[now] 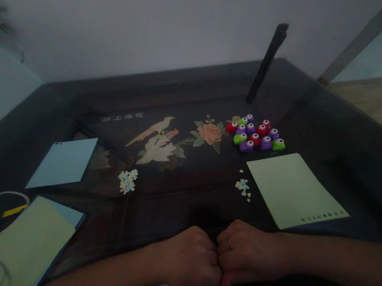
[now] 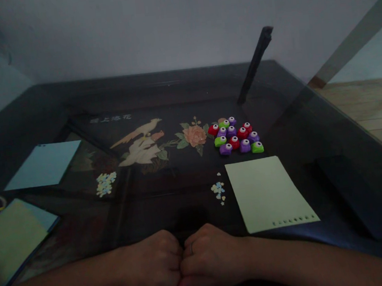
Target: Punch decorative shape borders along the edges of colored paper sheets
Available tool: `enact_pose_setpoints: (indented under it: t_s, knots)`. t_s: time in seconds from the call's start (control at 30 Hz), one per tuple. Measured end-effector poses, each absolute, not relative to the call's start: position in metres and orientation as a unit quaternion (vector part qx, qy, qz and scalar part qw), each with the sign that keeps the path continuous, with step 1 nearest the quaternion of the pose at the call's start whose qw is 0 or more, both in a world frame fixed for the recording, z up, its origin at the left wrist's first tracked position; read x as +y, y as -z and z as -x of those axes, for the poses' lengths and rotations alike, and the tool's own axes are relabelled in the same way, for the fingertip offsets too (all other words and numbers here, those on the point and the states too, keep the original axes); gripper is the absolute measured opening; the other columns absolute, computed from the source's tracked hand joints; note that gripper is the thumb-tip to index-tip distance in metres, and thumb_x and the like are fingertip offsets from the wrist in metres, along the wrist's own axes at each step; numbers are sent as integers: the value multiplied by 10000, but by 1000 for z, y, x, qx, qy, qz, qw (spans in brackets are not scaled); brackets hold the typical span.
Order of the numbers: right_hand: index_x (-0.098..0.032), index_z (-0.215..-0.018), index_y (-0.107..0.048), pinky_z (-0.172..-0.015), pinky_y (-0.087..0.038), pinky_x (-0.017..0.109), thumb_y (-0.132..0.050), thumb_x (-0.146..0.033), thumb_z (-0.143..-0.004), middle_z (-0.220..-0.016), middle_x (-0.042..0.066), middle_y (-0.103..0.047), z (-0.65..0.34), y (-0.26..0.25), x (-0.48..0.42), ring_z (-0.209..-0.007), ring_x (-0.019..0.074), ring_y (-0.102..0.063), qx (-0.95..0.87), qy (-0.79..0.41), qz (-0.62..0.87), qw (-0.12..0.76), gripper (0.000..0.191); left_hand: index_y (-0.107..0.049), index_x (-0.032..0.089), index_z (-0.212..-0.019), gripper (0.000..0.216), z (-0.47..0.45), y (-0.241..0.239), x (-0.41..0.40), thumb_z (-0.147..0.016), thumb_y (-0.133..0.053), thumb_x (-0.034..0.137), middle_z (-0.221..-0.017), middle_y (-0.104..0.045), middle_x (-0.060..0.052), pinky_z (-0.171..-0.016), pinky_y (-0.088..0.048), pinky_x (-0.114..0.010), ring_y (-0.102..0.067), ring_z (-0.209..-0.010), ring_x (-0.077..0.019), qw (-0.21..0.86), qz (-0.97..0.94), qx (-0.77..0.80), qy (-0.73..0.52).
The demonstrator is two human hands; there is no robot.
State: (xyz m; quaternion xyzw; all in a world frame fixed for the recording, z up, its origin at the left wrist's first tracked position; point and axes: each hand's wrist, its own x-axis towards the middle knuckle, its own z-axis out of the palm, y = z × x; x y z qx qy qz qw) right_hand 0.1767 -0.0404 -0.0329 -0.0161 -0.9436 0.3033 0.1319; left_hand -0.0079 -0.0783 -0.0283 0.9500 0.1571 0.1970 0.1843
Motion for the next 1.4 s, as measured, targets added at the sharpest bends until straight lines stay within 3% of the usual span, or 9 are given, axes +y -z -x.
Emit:
enact_pose_setpoints:
  t_s: [0.27, 0.53, 0.7, 0.8, 0.9, 1.03, 1.17, 1.27, 1.4]
  knots:
    - [-190, -610, -569, -480, -347, 262, -364, -504, -979, -538, -15, -594, -175, 37, -41, -501, 121, -484, -948, -275, 13, 158, 526, -556, 204, -481, 292, 10, 30, -79, -757, -628, 263, -401, -548, 37, -367, -314, -284, -492, -400, -117, 165, -962, 149, -157]
    - [-187, -650, -607, -505, -373, 268, -529, -435, -930, -590, -28, -642, -181, 22, -45, -532, 122, -517, -974, -207, 16, 91, 383, -530, 197, -463, 337, 7, 35, -79, -776, -642, 254, -388, -521, 36, -357, -279, -294, -486, -379, -119, 126, -969, 125, -169]
    - [-196, -608, -530, -519, -362, 269, -345, -467, -997, -556, -23, -585, -205, -25, -42, -515, 115, -468, -960, -220, 72, 156, 509, -555, 188, -603, 261, 1, 16, -78, -850, -618, 242, -517, -551, 41, -418, -318, -294, -506, -464, -119, 87, -973, 95, -189]
    - [-195, -589, -497, -518, -356, 247, -331, -440, -1006, -524, -24, -525, -236, -51, -23, -527, 109, -480, -930, -229, 161, 236, 511, -597, 184, -748, 173, -7, 1, -79, -908, -531, 168, -625, -598, 39, -517, -396, -280, -534, -569, -118, 80, -969, 83, -219]
    - [-199, -584, -512, -518, -373, 243, -372, -408, -991, -539, -16, -533, -275, -56, 14, -501, 109, -505, -883, -127, 335, 302, 478, -622, 194, -934, 170, -25, -9, -75, -961, -454, 193, -878, -696, 18, -743, -467, -272, -599, -807, -124, 78, -964, 105, -231]
    - [-213, -553, -526, -519, -370, 281, -455, -390, -927, -501, -4, -549, -322, -31, 67, -474, 145, -523, -767, -31, 554, 322, 419, -540, 171, -1234, 321, -63, -13, -59, -970, -428, 316, -1287, -605, -51, -1034, -391, -345, -525, -1178, -195, 111, -963, 142, -202]
    - [-207, -704, -626, -587, -433, 315, -487, -373, -882, -712, 58, -690, -343, 0, 90, -622, 203, -619, -769, -31, 572, 283, 280, -388, 125, -1400, 484, -97, -3, -42, -993, -369, 387, -1508, -404, -111, -1153, -262, -426, -350, -1387, -250, 115, -959, 195, -171]
    - [-202, -782, -645, -652, -470, 337, -483, -338, -878, -791, 74, -701, -344, 11, 90, -703, 219, -636, -793, -50, 552, 252, 232, -341, 93, -1432, 570, -109, 13, -35, -985, -376, 445, -1535, -361, -143, -1177, -203, -443, -247, -1446, -278, 124, -957, 219, -146]
    - [-200, -834, -641, -784, -473, 373, -492, -322, -888, -863, 84, -680, -338, 14, 89, -845, 239, -620, -823, -69, 522, 214, 200, -310, 91, -1453, 611, -110, 28, -35, -983, -350, 480, -1552, -327, -146, -1187, -170, -426, -242, -1451, -272, 154, -954, 223, -129]
